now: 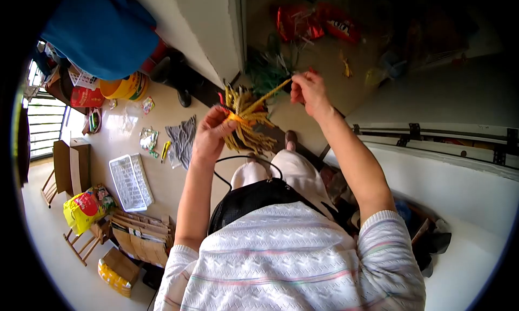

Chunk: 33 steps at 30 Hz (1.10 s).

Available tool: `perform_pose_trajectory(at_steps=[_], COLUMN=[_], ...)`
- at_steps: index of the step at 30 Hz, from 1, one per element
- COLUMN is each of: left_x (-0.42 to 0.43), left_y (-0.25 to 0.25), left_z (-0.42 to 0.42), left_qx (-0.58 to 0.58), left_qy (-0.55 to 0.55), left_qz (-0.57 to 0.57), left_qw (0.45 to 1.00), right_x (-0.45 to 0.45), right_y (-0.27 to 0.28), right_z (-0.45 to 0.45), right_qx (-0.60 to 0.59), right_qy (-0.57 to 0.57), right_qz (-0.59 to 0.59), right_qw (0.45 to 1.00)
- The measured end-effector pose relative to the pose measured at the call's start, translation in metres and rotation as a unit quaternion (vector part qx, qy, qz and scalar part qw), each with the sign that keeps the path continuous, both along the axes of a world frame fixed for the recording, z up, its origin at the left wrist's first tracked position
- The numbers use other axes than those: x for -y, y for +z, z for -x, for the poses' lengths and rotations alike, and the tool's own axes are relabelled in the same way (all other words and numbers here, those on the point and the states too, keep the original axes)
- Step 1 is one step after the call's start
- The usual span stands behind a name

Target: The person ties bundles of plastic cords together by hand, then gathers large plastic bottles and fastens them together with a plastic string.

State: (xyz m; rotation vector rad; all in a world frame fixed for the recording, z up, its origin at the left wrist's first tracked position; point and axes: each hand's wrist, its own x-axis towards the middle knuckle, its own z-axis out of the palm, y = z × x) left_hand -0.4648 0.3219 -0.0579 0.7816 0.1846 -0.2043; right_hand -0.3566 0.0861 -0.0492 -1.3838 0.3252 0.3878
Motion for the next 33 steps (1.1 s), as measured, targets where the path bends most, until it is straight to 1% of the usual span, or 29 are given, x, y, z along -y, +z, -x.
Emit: perform_pose_trajectory(at_steps=[4, 5, 6, 8, 11, 12, 15, 16, 17, 18, 19, 20, 21, 22, 23, 24, 25, 26, 27, 28, 29, 31, 32, 33], left_x=[-0.028, -0.037, -0.046, -0.064, -0.085, -0.089, -0.096, -0.094, -0.093, -0.092, -0.090, -0.088, -0.081, -0.072, -0.064, -0.057, -0.049, -0.046, -0.045, -0.040, -0.039, -0.038, -0.040, -0.041], left_y=[-0.004, -0.009, -0.013, -0.020, -0.034, -0.037, -0.061, -0.070, -0.080, -0.093, -0.113, -0.139, -0.156, -0.170, -0.189, -0.207, -0.222, -0.259, -0.276, -0.288, -0.301, -0.330, -0.345, -0.344], left_z=[-0.001, 0.000, 0.001, 0.008, 0.022, 0.026, 0.034, 0.036, 0.037, 0.038, 0.042, 0.044, 0.045, 0.047, 0.051, 0.054, 0.058, 0.069, 0.076, 0.081, 0.089, 0.100, 0.110, 0.110], left_qx=[-0.010, -0.011, -0.010, -0.008, -0.050, -0.058, -0.087, -0.104, -0.120, -0.136, -0.141, -0.153, -0.176, -0.200, -0.216, -0.230, -0.236, -0.254, -0.268, -0.284, -0.290, -0.282, -0.310, -0.325], left_qy=[0.039, 0.061, 0.083, 0.126, 0.176, 0.187, 0.214, 0.220, 0.225, 0.229, 0.229, 0.227, 0.220, 0.213, 0.185, 0.157, 0.142, 0.133, 0.116, 0.099, 0.084, 0.073, 0.070, 0.071], left_qz=[-0.047, -0.066, -0.086, -0.090, -0.111, -0.115, -0.117, -0.097, -0.076, -0.054, -0.039, -0.035, -0.019, -0.004, -0.014, -0.024, -0.009, -0.015, -0.009, -0.001, 0.006, 0.005, 0.058, 0.065], left_qw=[0.998, 0.996, 0.993, 0.988, 0.977, 0.974, 0.966, 0.965, 0.964, 0.962, 0.962, 0.961, 0.959, 0.956, 0.958, 0.960, 0.961, 0.958, 0.956, 0.954, 0.953, 0.956, 0.947, 0.941], right_x=[-0.006, -0.008, -0.008, -0.006, 0.015, 0.026, 0.055, 0.071, 0.089, 0.094, 0.098, 0.086, 0.098, 0.102, 0.093, 0.094, 0.091, 0.084, 0.070, 0.057, 0.049, 0.030, 0.023, 0.019], right_y=[-0.012, -0.012, -0.014, -0.022, -0.062, -0.083, -0.136, -0.164, -0.198, -0.204, -0.210, -0.185, -0.209, -0.221, -0.210, -0.219, -0.225, -0.234, -0.235, -0.237, -0.250, -0.262, -0.269, -0.280], right_z=[0.009, 0.016, 0.023, 0.037, 0.065, 0.077, 0.124, 0.141, 0.160, 0.172, 0.185, 0.187, 0.203, 0.216, 0.222, 0.233, 0.244, 0.252, 0.254, 0.256, 0.266, 0.261, 0.261, 0.257], right_qx=[-0.017, -0.031, -0.048, -0.079, -0.120, -0.139, -0.138, -0.105, -0.011, 0.000, -0.020, -0.060, -0.040, -0.088, -0.073, -0.085, -0.071, -0.060, -0.091, -0.123, -0.128, -0.160, -0.177, -0.206], right_qy=[0.001, 0.036, 0.057, 0.100, 0.196, 0.226, 0.291, 0.349, 0.385, 0.418, 0.432, 0.454, 0.477, 0.520, 0.553, 0.544, 0.553, 0.562, 0.557, 0.551, 0.533, 0.536, 0.539, 0.545], right_qz=[-0.010, -0.030, -0.011, 0.025, 0.128, 0.156, 0.266, 0.294, 0.349, 0.386, 0.417, 0.466, 0.460, 0.468, 0.477, 0.443, 0.450, 0.458, 0.471, 0.484, 0.497, 0.515, 0.521, 0.524], right_qw=[1.000, 0.998, 0.997, 0.992, 0.965, 0.951, 0.909, 0.883, 0.855, 0.822, 0.799, 0.757, 0.748, 0.709, 0.679, 0.708, 0.697, 0.686, 0.678, 0.668, 0.672, 0.649, 0.638, 0.622])
